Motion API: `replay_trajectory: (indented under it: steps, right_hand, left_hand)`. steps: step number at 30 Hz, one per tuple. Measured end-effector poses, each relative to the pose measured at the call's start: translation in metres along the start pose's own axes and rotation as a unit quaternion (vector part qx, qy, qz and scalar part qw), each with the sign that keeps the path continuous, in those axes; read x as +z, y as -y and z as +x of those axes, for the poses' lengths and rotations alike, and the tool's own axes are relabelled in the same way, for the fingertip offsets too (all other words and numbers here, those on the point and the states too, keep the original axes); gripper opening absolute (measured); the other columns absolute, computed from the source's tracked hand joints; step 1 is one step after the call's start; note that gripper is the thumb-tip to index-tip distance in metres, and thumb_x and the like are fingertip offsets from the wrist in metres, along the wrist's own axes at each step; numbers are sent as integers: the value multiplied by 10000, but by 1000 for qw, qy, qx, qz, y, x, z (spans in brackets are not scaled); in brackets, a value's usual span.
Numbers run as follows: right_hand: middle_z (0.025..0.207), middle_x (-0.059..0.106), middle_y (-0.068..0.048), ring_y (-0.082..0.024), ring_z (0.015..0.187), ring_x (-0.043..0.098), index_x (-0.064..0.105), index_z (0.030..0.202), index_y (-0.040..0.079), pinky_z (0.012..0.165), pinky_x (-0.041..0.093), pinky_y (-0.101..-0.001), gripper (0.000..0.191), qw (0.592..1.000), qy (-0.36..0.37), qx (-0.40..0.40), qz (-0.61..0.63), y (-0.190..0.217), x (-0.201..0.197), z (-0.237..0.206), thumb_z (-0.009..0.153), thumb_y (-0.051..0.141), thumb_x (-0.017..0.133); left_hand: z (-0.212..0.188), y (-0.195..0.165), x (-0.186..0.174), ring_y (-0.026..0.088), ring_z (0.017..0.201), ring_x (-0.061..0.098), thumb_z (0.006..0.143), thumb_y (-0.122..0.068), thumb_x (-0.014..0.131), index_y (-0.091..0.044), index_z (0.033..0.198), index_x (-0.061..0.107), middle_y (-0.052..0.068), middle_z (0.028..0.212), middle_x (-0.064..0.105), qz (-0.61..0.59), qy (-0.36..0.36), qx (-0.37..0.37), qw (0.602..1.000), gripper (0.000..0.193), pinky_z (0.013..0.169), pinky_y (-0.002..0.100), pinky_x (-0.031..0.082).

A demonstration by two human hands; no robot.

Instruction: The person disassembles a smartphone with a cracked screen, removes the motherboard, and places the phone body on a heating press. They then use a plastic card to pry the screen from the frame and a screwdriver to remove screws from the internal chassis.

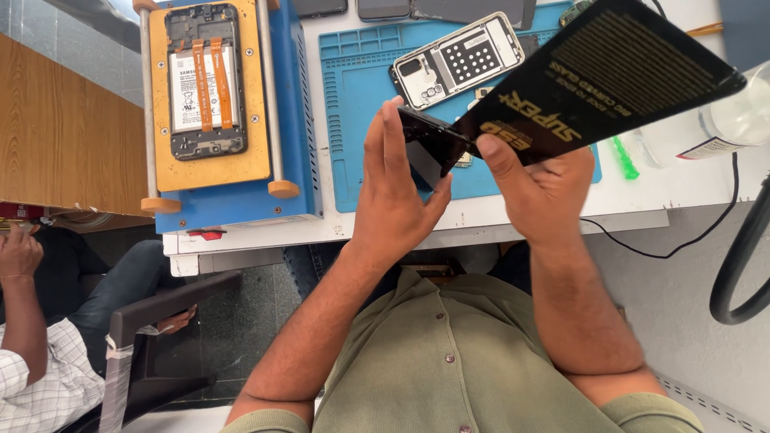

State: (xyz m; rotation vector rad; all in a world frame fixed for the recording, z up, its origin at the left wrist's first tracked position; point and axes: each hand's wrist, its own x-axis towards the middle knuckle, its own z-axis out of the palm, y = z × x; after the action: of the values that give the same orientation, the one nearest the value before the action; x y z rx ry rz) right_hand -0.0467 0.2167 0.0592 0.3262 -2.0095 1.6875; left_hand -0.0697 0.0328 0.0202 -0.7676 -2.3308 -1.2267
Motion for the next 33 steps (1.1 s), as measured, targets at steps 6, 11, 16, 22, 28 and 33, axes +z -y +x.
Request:
replay_trajectory:
  steps: [6,11,16,22,28,33]
  right_hand:
    - [1097,748,-53,-93,933,683,720,1189,2,803,559,-213,185,998,49,27,-1,10,-9,1,1034,79,785]
    - [1116,691,-71,-115,1008,672,729,1151,-3,844,566,-227,131,996,76,-16,-44,14,-10,4,1042,42,786]
    - [1136,647,-65,-131,1021,653,710,1158,19,825,570,-231,173,990,97,-46,-86,24,-5,13,1006,46,788]
    - [1135,689,-68,-124,1040,672,698,1133,23,860,570,-251,134,985,103,-36,-137,31,-1,16,1013,62,745]
    - [1031,755,-60,-117,922,690,753,1130,37,789,541,-249,141,992,70,32,-101,23,-2,10,1036,137,787]
    - [980,764,-36,-104,846,691,751,1111,47,776,535,-246,144,993,69,38,-90,24,0,8,1028,157,792]
  left_hand:
    - [-2,2,1,415,1563,242,989,-85,780,-150,1663,-169,261,1685,107,-18,1,29,999,1165,1273,502,432]
    - [-3,-2,-1,393,1563,289,983,-138,793,-121,1644,-171,251,1675,145,-43,1,2,999,1169,1300,543,381]
    - [-1,-3,2,377,1525,350,967,-145,798,-132,1634,-143,257,1650,170,-47,-1,-11,999,1153,1247,536,450]
    - [0,-2,0,328,1449,438,967,-116,772,-118,1638,-143,256,1644,199,-89,7,-38,995,1135,1215,499,510]
    - [-2,-3,-2,364,1493,413,948,-117,758,-116,1637,-133,267,1639,197,-70,-11,-33,997,1126,1231,524,475]
    - [-6,-5,3,344,1444,448,963,-223,831,-84,1629,-121,236,1552,257,-96,-10,-89,991,1170,1189,495,512]
